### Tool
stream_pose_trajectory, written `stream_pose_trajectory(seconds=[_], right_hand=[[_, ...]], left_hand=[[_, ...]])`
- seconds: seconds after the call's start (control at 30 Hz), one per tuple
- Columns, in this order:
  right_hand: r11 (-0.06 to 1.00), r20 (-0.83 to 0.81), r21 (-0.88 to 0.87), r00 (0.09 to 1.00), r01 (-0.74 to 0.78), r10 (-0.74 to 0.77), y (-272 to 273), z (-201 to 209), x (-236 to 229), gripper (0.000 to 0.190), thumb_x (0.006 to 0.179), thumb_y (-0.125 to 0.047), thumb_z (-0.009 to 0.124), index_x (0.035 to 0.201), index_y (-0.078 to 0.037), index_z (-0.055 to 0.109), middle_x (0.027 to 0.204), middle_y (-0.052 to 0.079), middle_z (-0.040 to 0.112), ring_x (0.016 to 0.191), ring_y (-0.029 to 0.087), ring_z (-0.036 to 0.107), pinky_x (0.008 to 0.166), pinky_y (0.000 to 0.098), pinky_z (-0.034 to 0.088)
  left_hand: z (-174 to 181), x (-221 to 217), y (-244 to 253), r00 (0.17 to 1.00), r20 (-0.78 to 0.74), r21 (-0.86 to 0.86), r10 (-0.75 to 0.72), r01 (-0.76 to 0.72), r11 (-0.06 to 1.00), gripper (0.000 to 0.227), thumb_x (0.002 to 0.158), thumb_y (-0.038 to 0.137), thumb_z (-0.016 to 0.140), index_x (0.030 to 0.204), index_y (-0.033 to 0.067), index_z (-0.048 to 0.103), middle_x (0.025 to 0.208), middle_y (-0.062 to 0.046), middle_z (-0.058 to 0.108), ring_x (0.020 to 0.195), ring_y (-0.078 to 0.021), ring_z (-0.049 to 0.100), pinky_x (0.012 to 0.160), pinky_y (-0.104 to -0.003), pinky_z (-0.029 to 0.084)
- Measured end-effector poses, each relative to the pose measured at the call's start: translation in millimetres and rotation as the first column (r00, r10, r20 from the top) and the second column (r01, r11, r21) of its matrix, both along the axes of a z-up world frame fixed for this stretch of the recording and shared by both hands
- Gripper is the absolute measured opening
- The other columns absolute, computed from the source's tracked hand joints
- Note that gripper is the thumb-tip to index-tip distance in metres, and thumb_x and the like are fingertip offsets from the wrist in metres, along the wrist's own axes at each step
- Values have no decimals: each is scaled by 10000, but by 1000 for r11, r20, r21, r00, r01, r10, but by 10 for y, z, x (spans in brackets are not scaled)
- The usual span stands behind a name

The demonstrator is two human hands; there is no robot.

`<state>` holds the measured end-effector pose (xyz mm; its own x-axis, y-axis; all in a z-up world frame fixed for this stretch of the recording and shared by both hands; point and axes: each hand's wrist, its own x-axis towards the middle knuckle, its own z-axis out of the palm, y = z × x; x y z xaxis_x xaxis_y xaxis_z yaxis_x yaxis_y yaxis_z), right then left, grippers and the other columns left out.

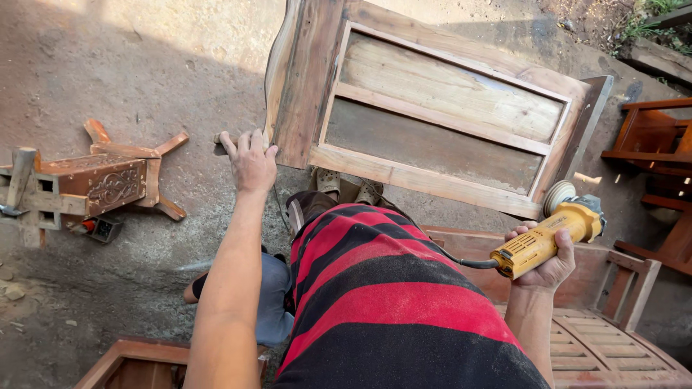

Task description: The person sands the surface of a wooden cabinet panel using an electric angle grinder with a sanding disc.

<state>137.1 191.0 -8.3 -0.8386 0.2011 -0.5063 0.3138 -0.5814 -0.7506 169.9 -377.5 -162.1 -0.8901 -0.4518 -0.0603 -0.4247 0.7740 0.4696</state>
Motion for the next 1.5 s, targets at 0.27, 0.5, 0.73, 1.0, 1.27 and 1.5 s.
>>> stream_pose_trajectory(seconds=[0.27, 0.5, 0.73, 1.0, 1.27, 1.5], right_hand=[[997, 14, -66, 999, -33, 34, 276, -41, -92, 578, 904, -315, 763, 1294, 28, 510, 1073, 138, 602, 967, 273, 630, 918, 457, 531], [994, 20, -101, 999, -45, 47, 772, -330, 2, 536, 913, -326, 766, 1235, 46, 553, 1090, 150, 599, 992, 268, 616, 949, 459, 514], [971, -37, -223, 996, -86, 79, 779, -388, -40, 519, 836, -201, 771, 1282, -33, 565, 1147, 116, 637, 1067, 263, 627, 1041, 504, 509], [929, 26, 13, 929, -369, 369, 661, -239, -272, 464, 807, -99, 706, 1229, 7, 546, 1045, 159, 648, 961, 311, 668, 872, 496, 565], [882, 171, 87, 879, -463, 445, 107, -464, -398, 431, 779, -82, 677, 1175, 44, 560, 1002, 161, 653, 896, 288, 681, 824, 469, 598], [835, 215, 23, 818, -550, 533, -507, -649, -589, 489, 752, -173, 706, 1168, 37, 559, 972, 157, 640, 847, 306, 669, 783, 484, 579]], left_hand=[[0, 67, 350, 987, 151, -31, 48, -44, 999, 662, 918, 155, 721, 1548, 218, 528, 1631, -225, 269, 1472, -594, 208, 1231, -592, 239], [217, 42, 568, 934, 337, -46, 120, -110, 993, 658, 861, 250, 782, 1481, 295, 565, 1695, -159, 87, 1525, -502, 137, 1207, -610, 180], [388, -171, 352, 824, 563, 77, 59, -124, 989, 691, 853, 335, 783, 1493, 375, 524, 1717, -77, 65, 1542, -488, 117, 1235, -496, 222], [594, -307, 453, 809, 580, 75, 91, -165, 984, 700, 834, 330, 796, 1483, 317, 534, 1722, -58, 178, 1542, -507, 174, 1227, -513, 306], [478, -236, 1026, 905, 424, -149, 37, 29, 988, 813, 822, 322, 801, 1527, 146, 436, 1603, -305, 75, 1379, -687, 127, 1138, -669, 224], [886, 132, 2442, 893, -237, 579, -383, 446, 683, 761, 852, 338, 784, 1530, 226, 457, 1380, -246, 573, 1220, -423, 618, 1037, -438, 518]])
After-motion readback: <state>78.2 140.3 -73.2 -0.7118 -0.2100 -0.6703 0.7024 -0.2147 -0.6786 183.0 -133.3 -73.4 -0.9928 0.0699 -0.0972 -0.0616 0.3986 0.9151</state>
